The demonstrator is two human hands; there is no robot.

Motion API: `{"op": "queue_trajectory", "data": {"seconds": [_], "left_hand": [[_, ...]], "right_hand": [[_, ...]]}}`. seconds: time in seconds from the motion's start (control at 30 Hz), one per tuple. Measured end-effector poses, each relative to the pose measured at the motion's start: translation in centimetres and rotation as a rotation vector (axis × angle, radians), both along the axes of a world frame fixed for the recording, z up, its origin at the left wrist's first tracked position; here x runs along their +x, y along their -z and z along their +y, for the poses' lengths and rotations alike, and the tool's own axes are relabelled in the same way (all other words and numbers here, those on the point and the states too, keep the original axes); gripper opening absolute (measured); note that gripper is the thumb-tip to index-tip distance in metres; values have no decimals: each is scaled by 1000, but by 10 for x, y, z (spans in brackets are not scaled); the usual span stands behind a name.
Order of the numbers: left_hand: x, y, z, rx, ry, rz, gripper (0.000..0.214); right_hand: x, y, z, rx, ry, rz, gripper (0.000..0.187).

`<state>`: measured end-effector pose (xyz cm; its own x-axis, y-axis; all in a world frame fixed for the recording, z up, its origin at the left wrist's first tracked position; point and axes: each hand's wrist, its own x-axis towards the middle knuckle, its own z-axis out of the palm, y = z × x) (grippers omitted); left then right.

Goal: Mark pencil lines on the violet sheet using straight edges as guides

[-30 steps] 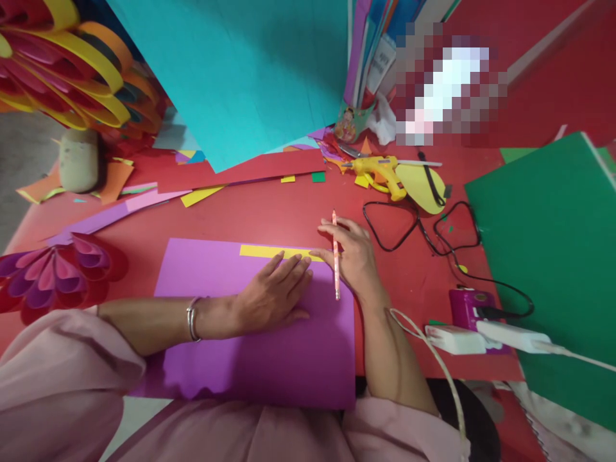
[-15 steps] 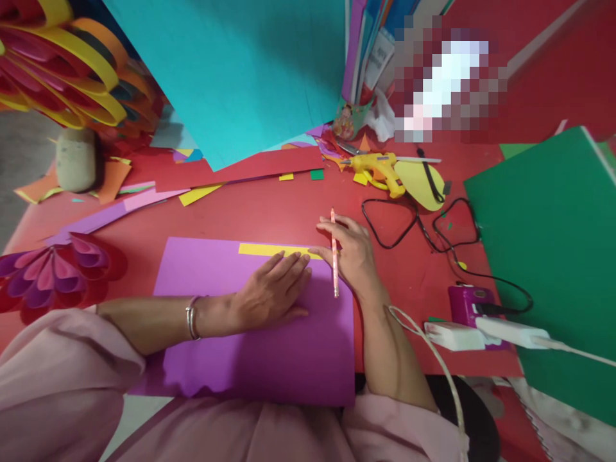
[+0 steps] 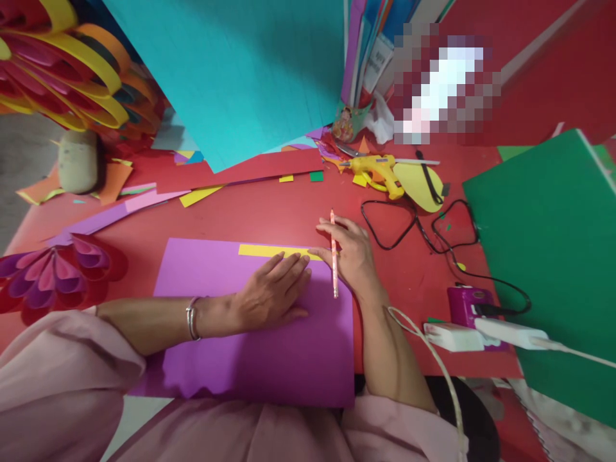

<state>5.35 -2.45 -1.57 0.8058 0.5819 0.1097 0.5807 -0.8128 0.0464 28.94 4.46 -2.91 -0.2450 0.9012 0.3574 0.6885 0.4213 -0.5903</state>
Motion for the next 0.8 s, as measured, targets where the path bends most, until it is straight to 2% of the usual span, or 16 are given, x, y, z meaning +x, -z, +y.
{"op": "queue_trajectory", "data": {"seconds": [0.33,0.8], "left_hand": [[0,-2,1,30,6,-6,77],[-2,-1,4,-14,22,-66,74]], "right_hand": [[0,0,0,-11,-3,-4,39],[1,0,0,-13,-2,9,39]]}}
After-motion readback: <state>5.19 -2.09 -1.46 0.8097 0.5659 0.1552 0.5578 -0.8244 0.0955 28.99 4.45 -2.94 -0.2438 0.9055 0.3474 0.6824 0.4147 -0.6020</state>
